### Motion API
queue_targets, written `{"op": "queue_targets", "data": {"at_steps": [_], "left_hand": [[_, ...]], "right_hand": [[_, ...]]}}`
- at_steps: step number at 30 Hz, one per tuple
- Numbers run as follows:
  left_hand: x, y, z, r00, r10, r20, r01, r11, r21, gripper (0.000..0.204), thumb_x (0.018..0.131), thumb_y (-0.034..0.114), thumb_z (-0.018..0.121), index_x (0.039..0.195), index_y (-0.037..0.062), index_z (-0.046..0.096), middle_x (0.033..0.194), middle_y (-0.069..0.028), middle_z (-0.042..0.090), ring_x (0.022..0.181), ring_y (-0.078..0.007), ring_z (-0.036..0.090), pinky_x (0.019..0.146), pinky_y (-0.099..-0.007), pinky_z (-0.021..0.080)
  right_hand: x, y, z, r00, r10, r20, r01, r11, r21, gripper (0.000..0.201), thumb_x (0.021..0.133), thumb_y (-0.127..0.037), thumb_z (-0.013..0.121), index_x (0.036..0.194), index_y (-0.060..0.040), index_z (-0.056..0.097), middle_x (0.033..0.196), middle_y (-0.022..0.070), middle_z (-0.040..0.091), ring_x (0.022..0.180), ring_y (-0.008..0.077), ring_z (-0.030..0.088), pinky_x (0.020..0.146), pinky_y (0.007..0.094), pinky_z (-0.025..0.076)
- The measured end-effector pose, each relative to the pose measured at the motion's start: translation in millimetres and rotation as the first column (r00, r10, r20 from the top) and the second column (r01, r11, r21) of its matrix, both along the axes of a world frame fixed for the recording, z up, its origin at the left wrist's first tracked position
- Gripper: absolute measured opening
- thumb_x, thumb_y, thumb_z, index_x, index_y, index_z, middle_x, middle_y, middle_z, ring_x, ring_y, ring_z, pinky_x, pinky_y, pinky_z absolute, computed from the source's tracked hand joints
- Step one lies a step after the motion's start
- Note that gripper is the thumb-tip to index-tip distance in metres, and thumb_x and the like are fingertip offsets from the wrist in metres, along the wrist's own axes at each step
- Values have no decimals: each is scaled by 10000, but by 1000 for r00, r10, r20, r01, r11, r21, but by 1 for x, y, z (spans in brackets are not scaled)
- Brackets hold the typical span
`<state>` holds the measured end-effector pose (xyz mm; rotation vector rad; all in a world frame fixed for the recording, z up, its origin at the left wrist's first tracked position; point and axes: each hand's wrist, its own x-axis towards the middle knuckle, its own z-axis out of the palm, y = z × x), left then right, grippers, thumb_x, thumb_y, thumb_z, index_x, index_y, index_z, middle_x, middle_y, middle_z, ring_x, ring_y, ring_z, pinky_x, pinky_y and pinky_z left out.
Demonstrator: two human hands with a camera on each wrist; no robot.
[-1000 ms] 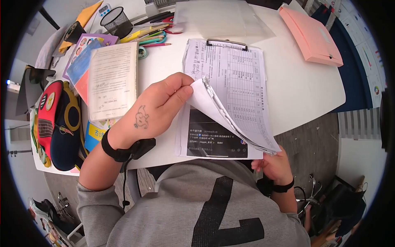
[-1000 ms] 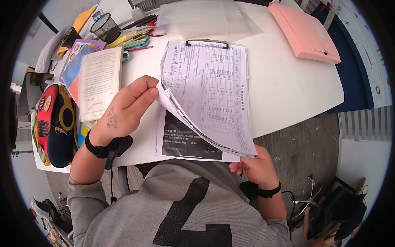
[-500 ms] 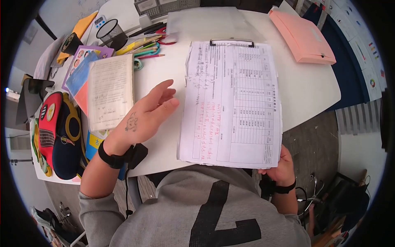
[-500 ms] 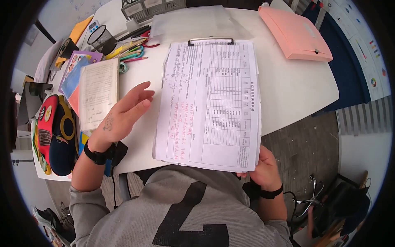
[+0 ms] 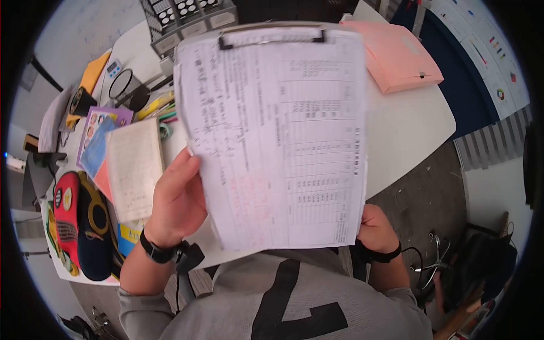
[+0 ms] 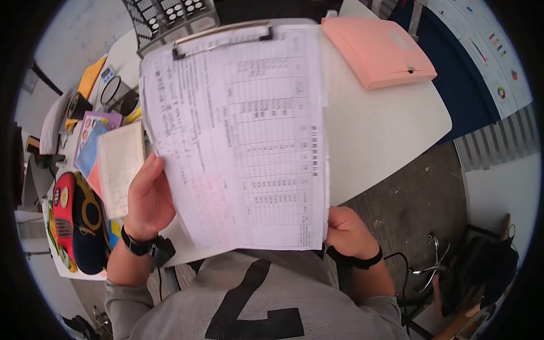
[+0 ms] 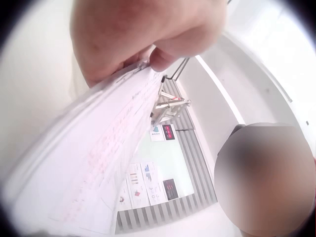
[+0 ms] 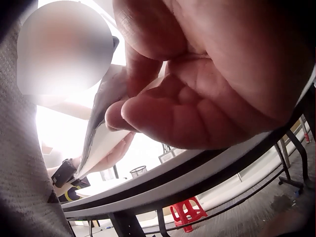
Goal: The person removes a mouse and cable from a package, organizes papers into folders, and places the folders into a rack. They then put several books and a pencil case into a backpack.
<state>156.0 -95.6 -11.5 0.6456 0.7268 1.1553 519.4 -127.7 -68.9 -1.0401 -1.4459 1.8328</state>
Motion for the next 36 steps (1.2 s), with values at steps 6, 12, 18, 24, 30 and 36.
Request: {"op": "queue_targets", "data": {"at_steps": [6,12,18,24,30,36], "left_hand": [[-9,18,-8,997,-36,73,47,986,-161,572,987,195,592,1481,3,375,1438,-154,533,1298,-274,551,1102,-442,451],[-8,29,-13,993,90,-74,-105,967,-233,481,967,84,580,1417,-15,441,1337,-165,607,1203,-303,616,1049,-457,498],[-5,29,-14,963,180,-201,-203,974,-102,450,959,71,575,1387,-26,473,1312,-154,621,1172,-282,626,1021,-432,506],[-12,16,-14,963,172,-210,-202,971,-131,454,950,87,602,1387,27,496,1325,-122,622,1183,-261,616,1029,-422,494],[-16,8,-5,957,204,-206,-234,962,-137,451,953,59,583,1388,-5,485,1318,-130,624,1177,-264,621,1023,-423,501],[-17,6,-1,961,165,-223,-211,957,-199,451,942,58,574,1372,-40,478,1289,-164,629,1154,-285,628,1015,-431,508]], "right_hand": [[-15,26,8,996,53,-71,-52,999,6,350,972,-39,592,1312,45,590,1146,93,715,999,124,657,872,289,523],[10,81,69,868,134,477,-310,898,312,349,989,-298,631,1212,-30,632,766,93,675,682,167,643,651,311,498],[70,206,74,529,-691,493,-108,521,847,585,871,-409,740,1294,-28,607,1231,204,635,1146,326,598,976,405,466],[90,268,56,182,-643,744,-205,715,669,875,819,-585,690,1486,-68,456,1564,225,375,1443,493,291,1191,540,233],[89,219,52,289,-608,739,-261,693,672,768,846,-513,688,1428,-40,521,1517,237,436,1408,455,368,1175,480,286],[95,135,80,560,-529,637,-137,700,701,446,882,-315,717,1191,4,682,1093,198,705,999,308,674,882,372,523]]}}
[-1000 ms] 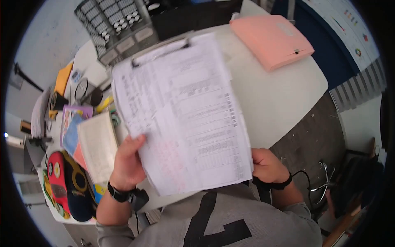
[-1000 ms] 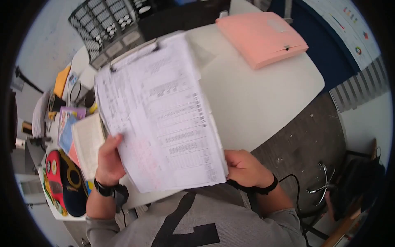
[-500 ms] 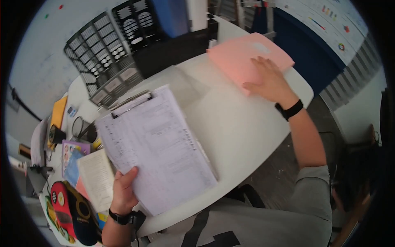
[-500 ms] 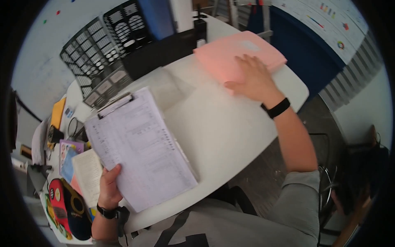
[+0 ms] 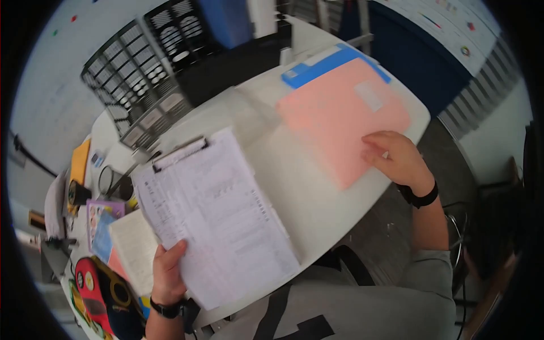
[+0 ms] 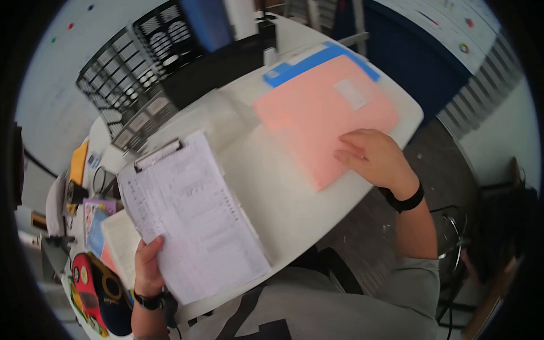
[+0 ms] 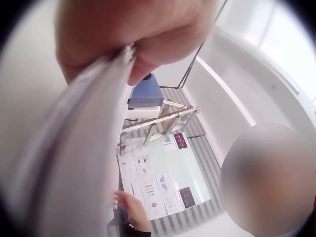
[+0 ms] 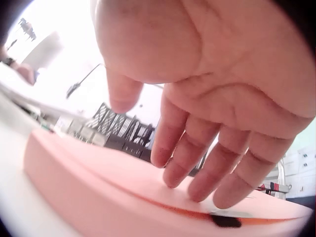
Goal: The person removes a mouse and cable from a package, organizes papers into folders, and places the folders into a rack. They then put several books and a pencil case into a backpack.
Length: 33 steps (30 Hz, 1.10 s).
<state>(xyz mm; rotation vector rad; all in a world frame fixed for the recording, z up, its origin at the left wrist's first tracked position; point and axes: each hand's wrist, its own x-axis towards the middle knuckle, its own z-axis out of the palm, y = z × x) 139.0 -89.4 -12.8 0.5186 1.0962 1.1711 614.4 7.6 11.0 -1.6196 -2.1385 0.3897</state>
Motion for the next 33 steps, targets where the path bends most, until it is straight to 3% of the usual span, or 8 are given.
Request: {"op": "queue_targets", "data": {"at_steps": [4,9,11,16,24,28,31,33], "left_hand": [[-6,0,-11,992,-106,-69,102,993,-57,484,932,77,573,1389,-36,460,1290,-166,626,1149,-299,630,1012,-438,507],[-6,1,-9,978,-162,-132,142,978,-151,513,925,93,574,1405,-33,444,1296,-167,621,1140,-306,633,1002,-438,509],[-7,-1,-11,971,-179,-157,159,979,-130,519,930,108,566,1410,-36,434,1296,-168,620,1137,-288,635,1004,-425,506],[-15,1,-3,945,-253,-208,217,959,-181,548,956,138,548,1451,-37,388,1351,-151,584,1188,-239,599,1029,-390,475],[-33,-5,18,673,-566,-476,460,824,-330,646,973,129,506,1548,-19,250,1440,-156,505,1213,-202,545,1015,-358,448],[-47,-17,7,680,-569,-463,530,817,-226,689,970,127,540,1562,-17,220,1476,-182,466,1270,-244,527,1029,-380,444],[-34,-25,31,620,-480,-620,444,867,-227,799,926,119,683,1549,-61,215,1467,-272,455,1353,-313,478,1091,-415,416],[-26,-27,38,361,-423,-831,526,828,-193,961,873,170,775,1567,-46,146,1538,-279,362,1416,-325,407,1142,-430,361]], "right_hand": [[39,-21,-10,801,-284,-527,324,946,-17,279,939,-160,653,1150,19,684,875,83,710,773,168,637,761,285,501],[87,-25,-64,770,-559,-307,637,705,314,437,918,-327,689,1189,15,669,923,106,729,830,181,674,791,300,519],[96,-34,-81,816,-577,33,549,792,268,527,893,-393,707,1214,21,652,1006,145,724,918,191,683,815,311,525],[78,-60,-47,779,-547,-305,428,820,-379,554,889,-360,719,1239,58,619,1144,169,685,1030,180,650,876,306,509],[118,-91,-75,565,-446,-694,137,880,-454,611,907,-284,729,1380,41,517,1215,93,657,1054,159,637,912,301,511],[115,-104,-80,435,-388,-813,106,918,-381,609,908,-248,737,1401,29,510,1263,100,646,1093,182,639,943,318,515],[55,-95,-64,174,-318,-932,7,947,-322,579,990,-227,637,1475,1,418,1350,114,593,1153,204,620,972,348,517],[18,-83,-66,100,-311,-945,-62,946,-318,535,1041,-187,544,1517,-22,364,1405,121,551,1212,209,586,1012,358,492]]}}
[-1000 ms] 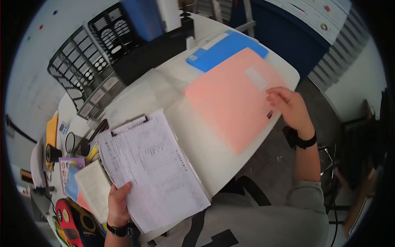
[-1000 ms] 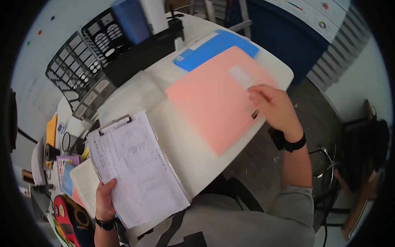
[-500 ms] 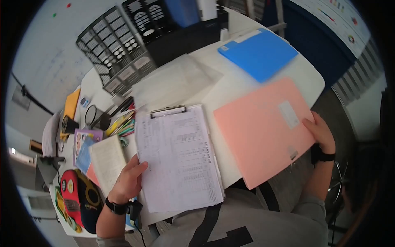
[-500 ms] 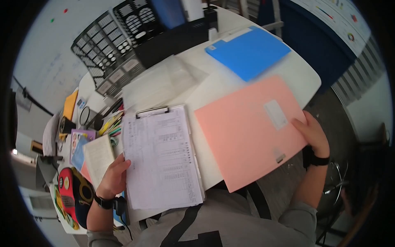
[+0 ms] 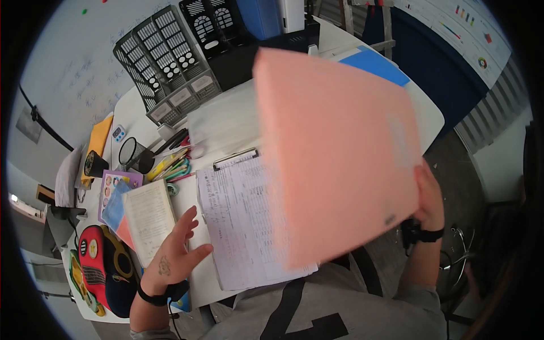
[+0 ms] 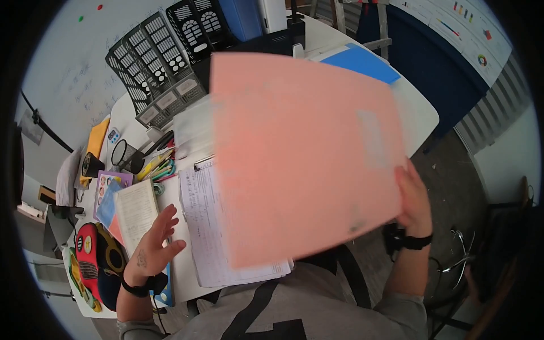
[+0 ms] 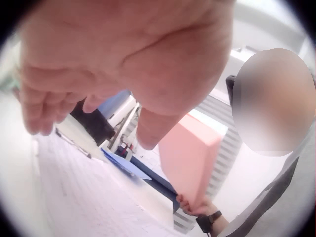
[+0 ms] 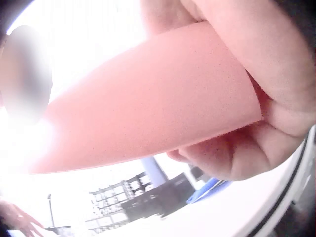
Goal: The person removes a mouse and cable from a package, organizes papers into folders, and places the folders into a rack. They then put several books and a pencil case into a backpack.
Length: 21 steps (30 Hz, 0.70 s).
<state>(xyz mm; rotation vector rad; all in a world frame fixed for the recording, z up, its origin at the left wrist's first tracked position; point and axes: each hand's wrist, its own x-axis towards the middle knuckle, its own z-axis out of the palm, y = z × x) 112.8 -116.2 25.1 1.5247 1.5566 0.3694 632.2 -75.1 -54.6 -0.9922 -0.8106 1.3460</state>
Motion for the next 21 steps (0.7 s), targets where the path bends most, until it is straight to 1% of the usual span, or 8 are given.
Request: {"op": "queue_targets", "data": {"at_steps": [1,3,4,7,12,14,18,21], "left_hand": [[6,-2,-2,1000,-7,-6,7,1000,2,961,873,170,775,1567,-46,146,1538,-279,362,1416,-325,407,1142,-430,361],[17,-9,-12,841,-55,539,-60,979,194,1088,842,214,819,1580,-31,57,1592,-239,280,1446,-313,360,1165,-438,320],[15,-8,-16,827,-149,542,-26,953,302,1183,807,254,854,1587,-8,4,1618,-204,231,1465,-298,324,1173,-441,298],[22,-14,-12,893,-141,426,-121,838,532,1226,773,279,880,1587,-13,11,1605,-193,254,1459,-288,331,1166,-433,305],[14,-27,-21,840,112,531,-330,882,337,1210,765,268,875,1583,-27,33,1569,-189,315,1424,-273,375,1150,-427,337],[9,-37,-31,841,169,514,-354,891,285,1125,791,226,845,1579,-38,86,1551,-192,350,1417,-269,382,1143,-420,349],[3,-56,-49,725,295,622,-471,871,136,1072,798,201,830,1572,-52,132,1538,-193,372,1421,-271,378,1153,-403,332],[6,-61,-49,801,285,527,-423,892,161,1051,801,181,819,1570,-58,144,1536,-192,381,1424,-269,374,1166,-385,305]], "right_hand": [[-26,4,3,999,3,-46,-3,1000,5,539,1045,-180,535,1525,-20,348,1423,120,534,1242,204,562,1035,356,470],[-74,10,8,994,18,-103,-17,1000,8,544,1048,-173,525,1533,-18,332,1441,119,517,1273,200,537,1058,355,449],[-92,13,10,996,63,-68,-61,998,35,555,1045,-165,527,1538,-15,320,1455,117,501,1298,198,513,1077,353,427],[-135,21,18,987,162,22,-163,982,99,578,1037,-145,534,1544,-3,298,1478,113,472,1338,197,474,1104,349,394],[-151,20,12,936,271,227,-307,941,141,685,994,-141,605,1556,16,247,1516,128,422,1395,219,413,1137,368,352],[-151,17,10,842,355,405,-449,878,164,870,909,-200,738,1564,21,210,1542,141,381,1422,236,371,1160,390,318],[-143,11,19,703,521,484,-633,769,91,1072,782,-241,855,1573,15,178,1565,162,349,1440,270,351,1179,411,283],[-127,8,20,595,494,634,-688,721,84,1105,706,-232,896,1554,26,236,1550,178,365,1420,296,389,1155,420,337]]}}
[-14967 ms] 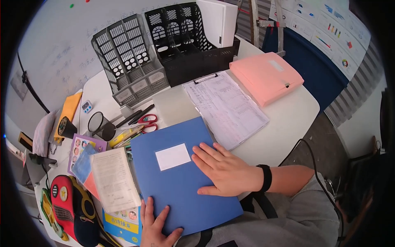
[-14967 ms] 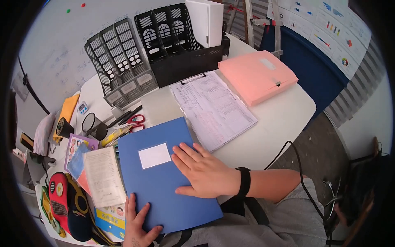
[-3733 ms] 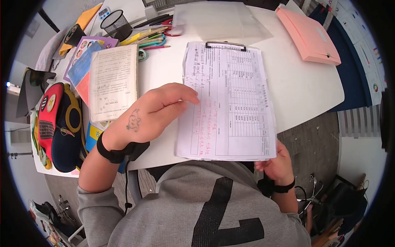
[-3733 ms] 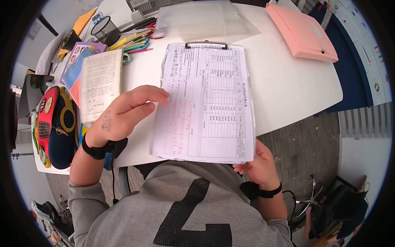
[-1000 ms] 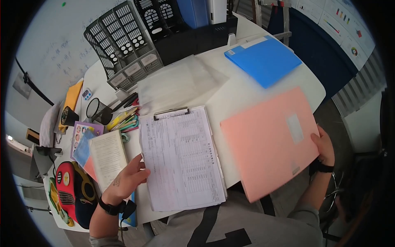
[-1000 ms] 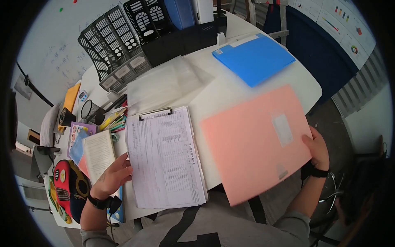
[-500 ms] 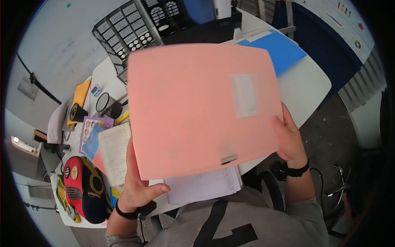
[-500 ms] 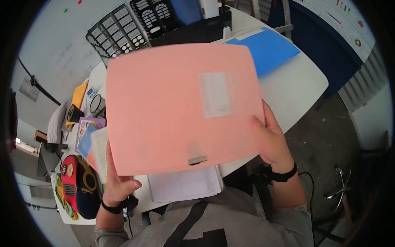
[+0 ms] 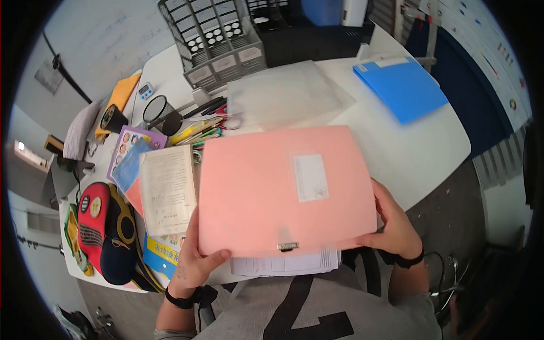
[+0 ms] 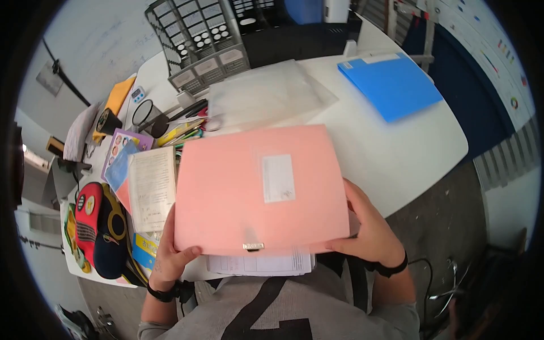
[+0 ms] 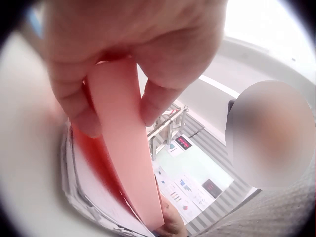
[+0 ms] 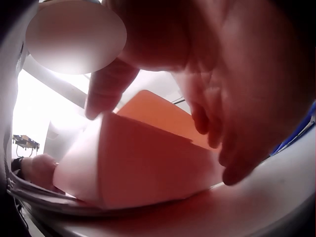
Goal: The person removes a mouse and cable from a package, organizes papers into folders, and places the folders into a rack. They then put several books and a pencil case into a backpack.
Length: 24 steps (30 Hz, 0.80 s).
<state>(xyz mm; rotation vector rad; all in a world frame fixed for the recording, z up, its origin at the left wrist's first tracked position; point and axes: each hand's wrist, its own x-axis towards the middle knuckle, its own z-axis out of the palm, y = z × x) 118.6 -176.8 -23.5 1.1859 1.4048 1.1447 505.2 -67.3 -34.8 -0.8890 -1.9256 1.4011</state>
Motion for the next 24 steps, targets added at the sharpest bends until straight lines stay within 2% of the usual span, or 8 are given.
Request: {"op": "queue_targets", "data": {"at_steps": [4,6,7,9,10,12,19,24], "left_hand": [[-4,-2,3,999,-51,12,52,996,-79,1062,781,165,830,1564,-72,154,1530,-187,395,1430,-259,367,1181,-373,269],[-7,-1,9,999,-51,17,52,993,-104,1065,770,161,839,1561,-77,167,1524,-185,405,1432,-257,365,1182,-369,264],[-9,0,11,997,-60,53,66,989,-130,1074,751,158,852,1556,-80,183,1519,-183,414,1432,-256,366,1181,-364,263],[-10,4,14,992,-89,94,103,983,-151,1083,731,155,866,1552,-83,200,1513,-181,423,1433,-256,366,1180,-360,263],[-10,4,14,990,-120,69,130,978,-163,1089,718,151,874,1549,-84,211,1511,-179,429,1432,-255,368,1180,-360,261],[-11,4,14,985,-167,45,172,969,-175,1095,704,148,882,1547,-84,222,1510,-176,435,1430,-254,370,1180,-360,259],[-16,1,14,984,-141,113,160,970,-182,1147,667,153,909,1551,-79,216,1511,-167,442,1424,-259,381,1188,-358,224],[-23,2,10,983,-134,123,153,975,-162,1127,685,169,910,1559,-42,231,1477,-148,475,1382,-249,435,1155,-374,310]], "right_hand": [[5,-7,1,968,-199,156,171,969,176,915,702,-297,879,1440,27,448,1473,190,435,1301,333,524,1044,437,478],[20,-4,-13,857,-435,275,83,644,760,715,718,-364,865,1313,-68,600,1368,178,529,1197,325,598,992,444,514],[19,1,-8,857,-437,275,82,641,763,715,718,-364,865,1313,-68,600,1368,178,529,1197,325,598,992,444,514],[19,14,12,917,-384,110,-21,229,973,422,769,-320,820,1145,-170,701,1238,108,613,1096,286,644,917,414,556],[18,13,23,911,-398,112,-20,229,973,422,769,-320,820,1145,-170,701,1238,108,613,1096,286,644,917,414,556],[8,9,44,897,-178,403,-373,181,910,275,808,-237,763,1080,-252,725,1147,37,648,1081,240,646,884,367,561],[-7,10,46,947,-40,319,-284,361,888,196,814,-144,695,1004,-153,745,1018,24,719,869,200,704,643,267,579],[-14,7,61,933,7,361,-342,338,877,215,805,-135,674,1009,-133,741,1011,24,696,856,184,680,667,261,567]]}}
